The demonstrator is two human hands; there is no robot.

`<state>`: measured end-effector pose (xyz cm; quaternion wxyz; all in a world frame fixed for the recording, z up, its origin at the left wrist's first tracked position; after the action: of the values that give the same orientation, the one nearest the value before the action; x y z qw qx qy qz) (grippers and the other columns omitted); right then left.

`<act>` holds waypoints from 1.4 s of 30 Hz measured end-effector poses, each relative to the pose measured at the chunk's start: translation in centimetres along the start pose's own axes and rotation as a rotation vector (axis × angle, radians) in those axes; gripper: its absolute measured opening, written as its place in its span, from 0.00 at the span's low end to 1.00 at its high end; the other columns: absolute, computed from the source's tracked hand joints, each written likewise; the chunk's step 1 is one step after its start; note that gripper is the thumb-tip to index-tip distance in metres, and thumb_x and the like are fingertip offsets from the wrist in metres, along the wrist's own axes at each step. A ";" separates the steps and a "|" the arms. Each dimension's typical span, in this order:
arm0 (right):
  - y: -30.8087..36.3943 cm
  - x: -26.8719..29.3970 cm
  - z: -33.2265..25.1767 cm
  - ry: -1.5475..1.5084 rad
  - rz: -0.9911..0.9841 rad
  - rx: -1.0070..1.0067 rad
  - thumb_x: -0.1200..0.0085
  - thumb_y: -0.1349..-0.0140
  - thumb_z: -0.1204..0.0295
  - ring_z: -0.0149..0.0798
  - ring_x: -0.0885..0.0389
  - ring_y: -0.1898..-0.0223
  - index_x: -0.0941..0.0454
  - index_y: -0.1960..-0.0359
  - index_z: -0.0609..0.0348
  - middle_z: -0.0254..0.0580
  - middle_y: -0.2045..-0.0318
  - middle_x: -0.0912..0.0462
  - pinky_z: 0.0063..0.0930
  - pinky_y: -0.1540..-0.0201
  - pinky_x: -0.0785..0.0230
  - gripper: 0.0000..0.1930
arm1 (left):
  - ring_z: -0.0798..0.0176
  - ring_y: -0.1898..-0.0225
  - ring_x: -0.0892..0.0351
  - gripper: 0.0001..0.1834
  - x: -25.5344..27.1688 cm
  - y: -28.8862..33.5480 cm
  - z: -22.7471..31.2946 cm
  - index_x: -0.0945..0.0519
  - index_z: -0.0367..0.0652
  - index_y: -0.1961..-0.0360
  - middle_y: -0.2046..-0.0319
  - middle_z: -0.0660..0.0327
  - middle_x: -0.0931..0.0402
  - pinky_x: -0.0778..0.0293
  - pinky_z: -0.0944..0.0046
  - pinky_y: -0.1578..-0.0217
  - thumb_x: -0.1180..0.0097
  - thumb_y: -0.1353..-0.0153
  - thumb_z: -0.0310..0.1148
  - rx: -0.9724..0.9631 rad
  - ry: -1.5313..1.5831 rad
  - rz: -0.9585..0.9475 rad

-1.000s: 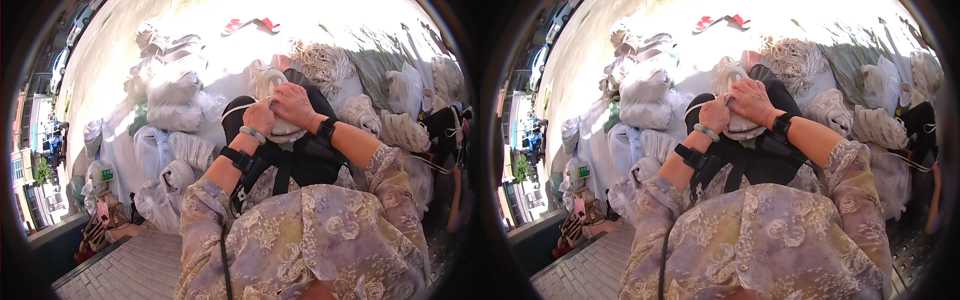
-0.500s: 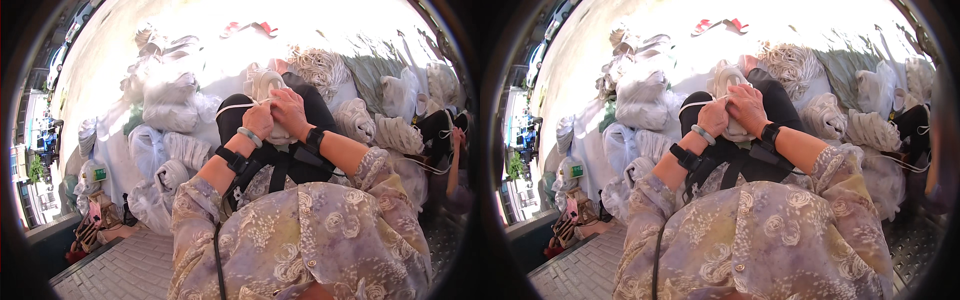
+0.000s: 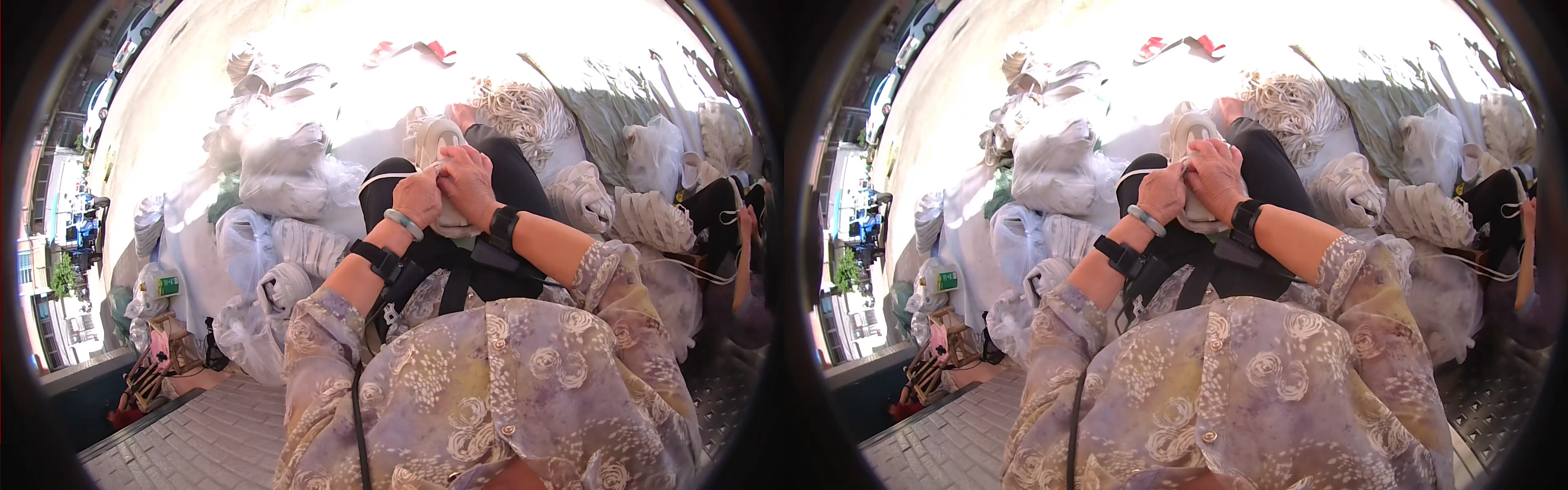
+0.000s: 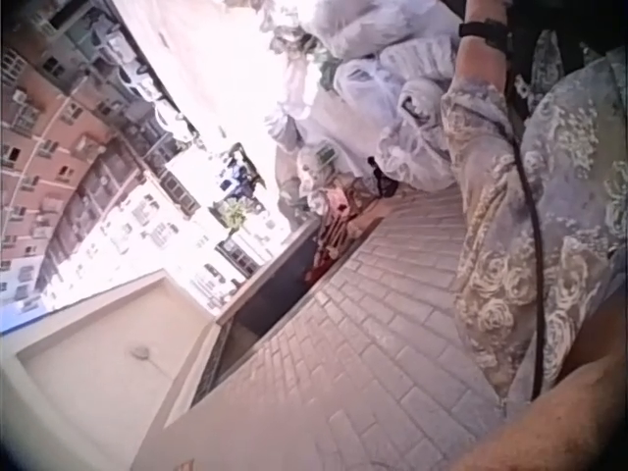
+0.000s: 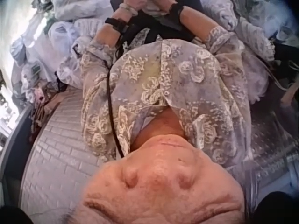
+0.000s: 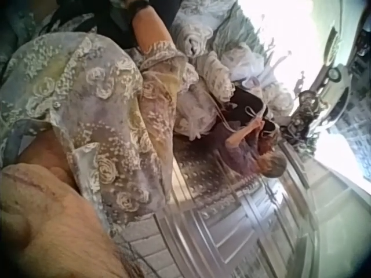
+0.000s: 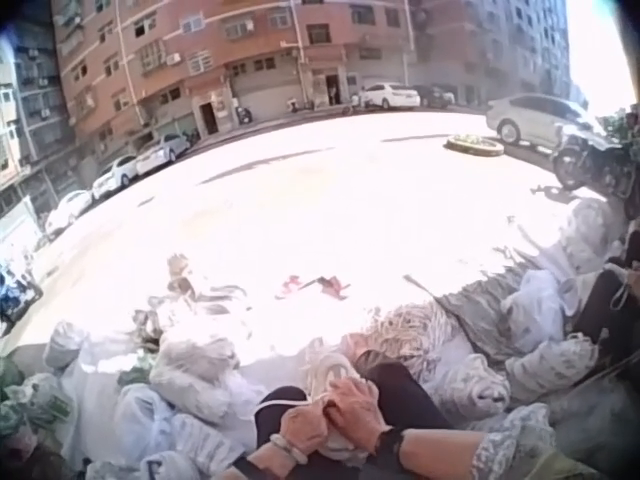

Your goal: Lacing white sports shoes by hand while sitting near a pile of shoe components.

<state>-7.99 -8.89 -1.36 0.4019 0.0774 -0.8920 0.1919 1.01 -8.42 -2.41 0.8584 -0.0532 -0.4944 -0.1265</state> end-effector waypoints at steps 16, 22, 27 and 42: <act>4.0 14.0 3.9 0.496 -0.071 0.088 0.56 0.50 0.78 0.43 0.31 0.53 0.29 0.70 0.59 0.39 0.58 0.29 0.49 0.46 0.48 0.06 | 0.47 0.73 0.22 0.18 -1.0 0.9 0.3 0.29 0.42 0.54 0.77 0.50 0.23 0.27 0.51 0.73 0.57 0.49 0.28 0.014 -0.132 0.007; 22.5 41.9 20.9 1.060 0.330 -0.458 0.55 0.42 0.73 0.50 0.26 0.66 0.30 0.75 0.63 0.47 0.68 0.26 0.40 0.64 0.34 0.07 | 0.47 0.74 0.22 0.19 -0.6 1.2 1.3 0.31 0.40 0.54 0.75 0.50 0.24 0.27 0.53 0.73 0.55 0.50 0.29 -0.054 -0.098 0.166; 27.1 37.5 21.1 0.778 0.053 -0.688 0.52 0.49 0.74 0.46 0.27 0.72 0.29 0.75 0.61 0.46 0.75 0.27 0.35 0.69 0.36 0.03 | 0.47 0.72 0.22 0.16 -0.7 1.4 1.3 0.31 0.38 0.57 0.73 0.48 0.24 0.27 0.52 0.72 0.55 0.48 0.31 -0.012 -0.070 0.073; 3.7 7.1 2.8 0.073 -0.258 0.096 0.45 0.53 0.76 0.47 0.26 0.60 0.27 0.60 0.61 0.44 0.65 0.23 0.37 0.55 0.36 0.15 | 0.59 0.77 0.25 0.10 2.8 -2.2 -1.3 0.24 0.39 0.65 0.79 0.58 0.25 0.29 0.64 0.71 0.46 0.47 0.33 -0.048 -0.091 0.324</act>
<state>-15.75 -6.50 1.21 0.4511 0.2036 -0.8493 0.1838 2.82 -11.30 -0.76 0.8426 -0.1583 -0.5147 0.0044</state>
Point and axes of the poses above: each hand's wrist, its own y-axis away from the middle knuckle, its own x-axis out of the back of the hand, z = x × y, the point moved 9 cm from there along -y, towards the middle knuckle
